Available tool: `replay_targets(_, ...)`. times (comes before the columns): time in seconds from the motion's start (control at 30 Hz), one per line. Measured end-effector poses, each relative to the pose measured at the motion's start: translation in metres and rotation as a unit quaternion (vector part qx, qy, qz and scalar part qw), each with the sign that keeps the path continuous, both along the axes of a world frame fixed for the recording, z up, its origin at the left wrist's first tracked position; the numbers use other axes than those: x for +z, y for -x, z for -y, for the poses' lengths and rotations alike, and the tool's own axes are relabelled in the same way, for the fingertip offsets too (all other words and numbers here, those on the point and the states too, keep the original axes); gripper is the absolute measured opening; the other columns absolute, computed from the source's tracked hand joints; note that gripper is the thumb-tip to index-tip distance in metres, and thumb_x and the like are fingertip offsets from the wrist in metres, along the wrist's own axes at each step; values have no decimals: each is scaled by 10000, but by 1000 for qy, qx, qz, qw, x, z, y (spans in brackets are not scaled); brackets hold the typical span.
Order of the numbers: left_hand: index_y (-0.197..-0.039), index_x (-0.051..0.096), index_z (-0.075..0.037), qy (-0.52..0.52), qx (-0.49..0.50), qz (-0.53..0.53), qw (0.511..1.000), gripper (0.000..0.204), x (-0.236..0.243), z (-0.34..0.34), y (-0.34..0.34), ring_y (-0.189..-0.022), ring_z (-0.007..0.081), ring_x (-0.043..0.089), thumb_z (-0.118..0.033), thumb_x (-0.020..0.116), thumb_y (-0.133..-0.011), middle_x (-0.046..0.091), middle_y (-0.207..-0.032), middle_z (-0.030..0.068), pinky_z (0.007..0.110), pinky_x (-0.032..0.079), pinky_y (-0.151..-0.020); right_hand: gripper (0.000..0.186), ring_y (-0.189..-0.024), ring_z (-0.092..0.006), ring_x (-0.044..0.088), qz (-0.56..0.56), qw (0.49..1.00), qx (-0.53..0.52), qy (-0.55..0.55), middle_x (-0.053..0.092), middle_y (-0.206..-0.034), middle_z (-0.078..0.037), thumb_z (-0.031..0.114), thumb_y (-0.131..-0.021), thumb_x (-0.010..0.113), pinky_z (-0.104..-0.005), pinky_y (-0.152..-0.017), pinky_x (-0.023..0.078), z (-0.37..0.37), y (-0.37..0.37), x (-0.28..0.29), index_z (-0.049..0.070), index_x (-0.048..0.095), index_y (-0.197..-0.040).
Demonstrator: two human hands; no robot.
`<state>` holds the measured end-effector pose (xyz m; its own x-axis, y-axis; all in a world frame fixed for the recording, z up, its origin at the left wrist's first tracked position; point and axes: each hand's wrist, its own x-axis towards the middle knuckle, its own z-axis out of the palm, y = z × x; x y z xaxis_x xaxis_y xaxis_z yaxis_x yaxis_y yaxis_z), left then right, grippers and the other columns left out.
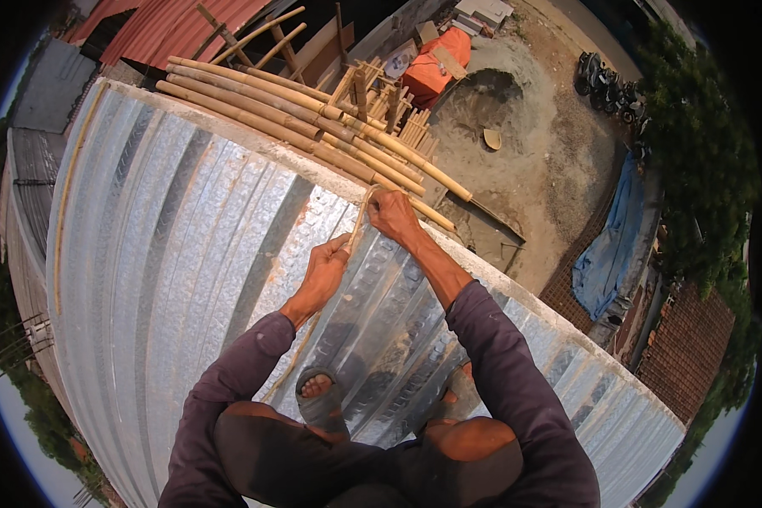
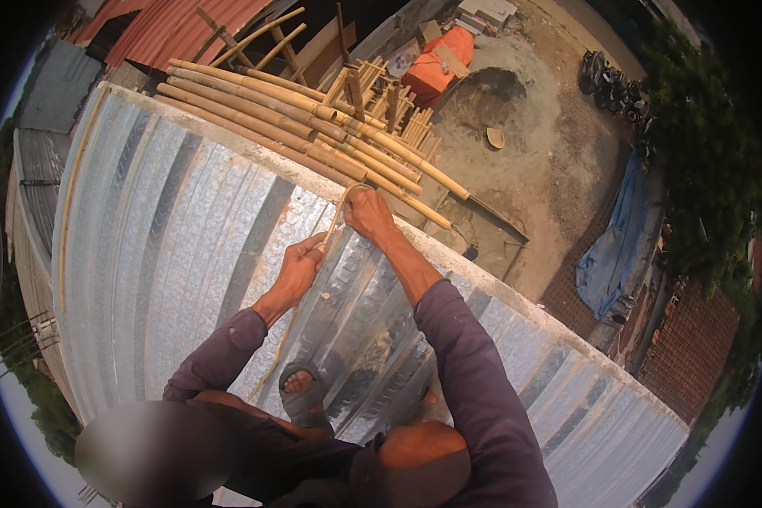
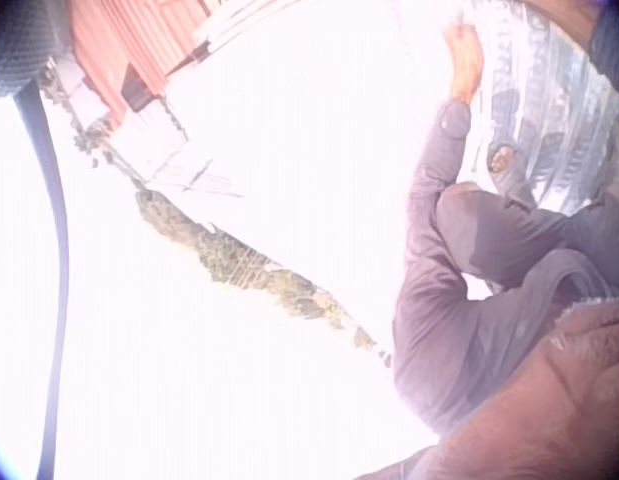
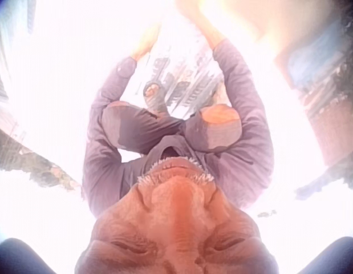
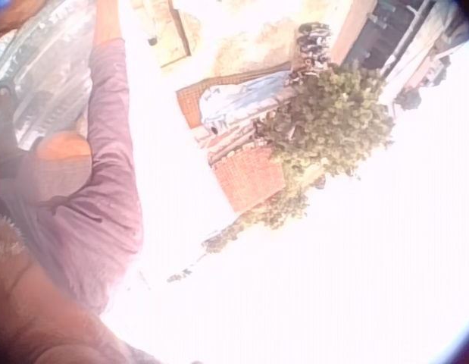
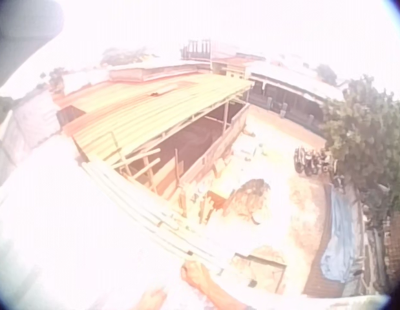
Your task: The person walks on a corrugated metal roof, uses a power drill to fasten sheets, and secures them with a crimping tool. The person moves along the roof surface, drills holes, and crimps fasteners to attach the metal sheets.
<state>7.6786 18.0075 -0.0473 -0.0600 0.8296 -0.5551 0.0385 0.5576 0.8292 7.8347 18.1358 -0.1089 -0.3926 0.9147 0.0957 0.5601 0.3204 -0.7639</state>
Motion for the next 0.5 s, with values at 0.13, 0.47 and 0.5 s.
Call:
replay_targets(0.13, -1372, 563, 15, 13, -13, -12, 1000, 415, 21, 4, 6, -593, 37, 419, -137, 509, -990, 502, -719, -64, 208, 334, -527, 91, -697, -420, 680, 12, 1000, 6, 17, 660, -723, -254, 37, -766, 637, -452, -638, 542, -2, -2, 2, -28, 690, -802)
replay_targets(0.47, -1412, 511, -3, 88, -44, 6, 995, 461, 24, -8, 10, -501, 63, 404, -158, 511, -978, 492, -673, -39, 233, 334, -448, 235, -859, -357, 665, -19, 994, 110, 5, 679, -927, -178, 18, -776, 648, -412, -748, 537, 0, -6, 1, 40, 750, -986)
replay_targets(0.5, -1399, 522, -3, 99, -57, 10, 993, 453, 22, -11, 17, -495, 65, 411, -163, 513, -975, 506, -678, -31, 235, 344, -445, 250, -856, -345, 664, -15, 993, 120, -5, 673, -934, -169, 5, -781, 645, -399, -734, 536, -1, -4, 0, 47, 750, -1004)
